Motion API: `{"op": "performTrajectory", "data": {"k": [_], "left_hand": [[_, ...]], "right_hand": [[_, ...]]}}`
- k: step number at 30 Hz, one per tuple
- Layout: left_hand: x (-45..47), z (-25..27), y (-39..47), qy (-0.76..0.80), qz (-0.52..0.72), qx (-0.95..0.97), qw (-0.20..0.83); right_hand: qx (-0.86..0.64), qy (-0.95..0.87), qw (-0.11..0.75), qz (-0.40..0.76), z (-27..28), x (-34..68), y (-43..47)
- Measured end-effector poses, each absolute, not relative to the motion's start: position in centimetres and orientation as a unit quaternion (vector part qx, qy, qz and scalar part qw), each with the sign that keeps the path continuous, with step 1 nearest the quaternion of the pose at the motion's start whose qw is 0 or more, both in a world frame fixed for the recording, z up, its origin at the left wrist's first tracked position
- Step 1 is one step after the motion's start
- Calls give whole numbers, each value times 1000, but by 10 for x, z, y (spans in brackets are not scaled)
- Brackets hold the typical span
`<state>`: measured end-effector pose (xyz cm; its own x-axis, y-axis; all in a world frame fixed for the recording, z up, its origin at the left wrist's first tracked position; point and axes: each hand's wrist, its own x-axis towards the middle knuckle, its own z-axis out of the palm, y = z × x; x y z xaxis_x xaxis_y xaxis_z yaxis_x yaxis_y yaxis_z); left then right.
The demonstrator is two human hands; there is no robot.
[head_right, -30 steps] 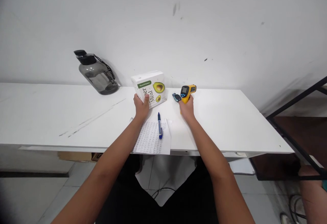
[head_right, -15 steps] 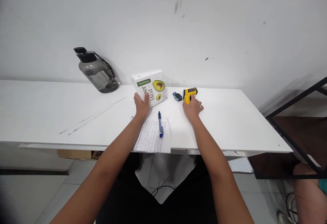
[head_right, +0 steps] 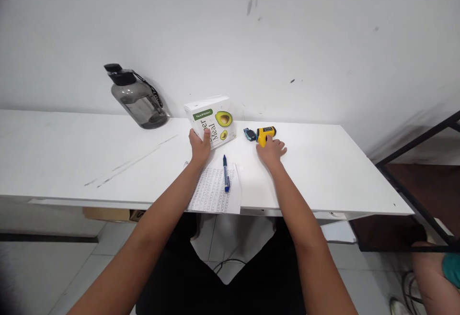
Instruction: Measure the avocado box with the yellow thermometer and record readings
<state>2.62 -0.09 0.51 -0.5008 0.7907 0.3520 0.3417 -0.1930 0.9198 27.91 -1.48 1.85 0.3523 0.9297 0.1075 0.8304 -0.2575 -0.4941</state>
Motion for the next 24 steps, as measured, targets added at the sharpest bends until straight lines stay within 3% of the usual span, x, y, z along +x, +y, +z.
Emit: {"op": "performTrajectory", "data": {"k": [6,9,12,16,24], "left_hand": [[27,5,-1,600,618,473,182],[28,2,2,591,618,484,186],[29,0,5,583,607,500,202],[29,-1,6,572,601,509,227],[29,3,4,581,595,505,230]], "right_hand": [[-726,-623,289,-30,27,253,-36],[-649,-696,305,39,37,233,-53],[-527,-802,248,135,45,217,-70],[-400,-897,90,163,49,209,-84],[-504,-852,-25,141,66,220,-86]]}}
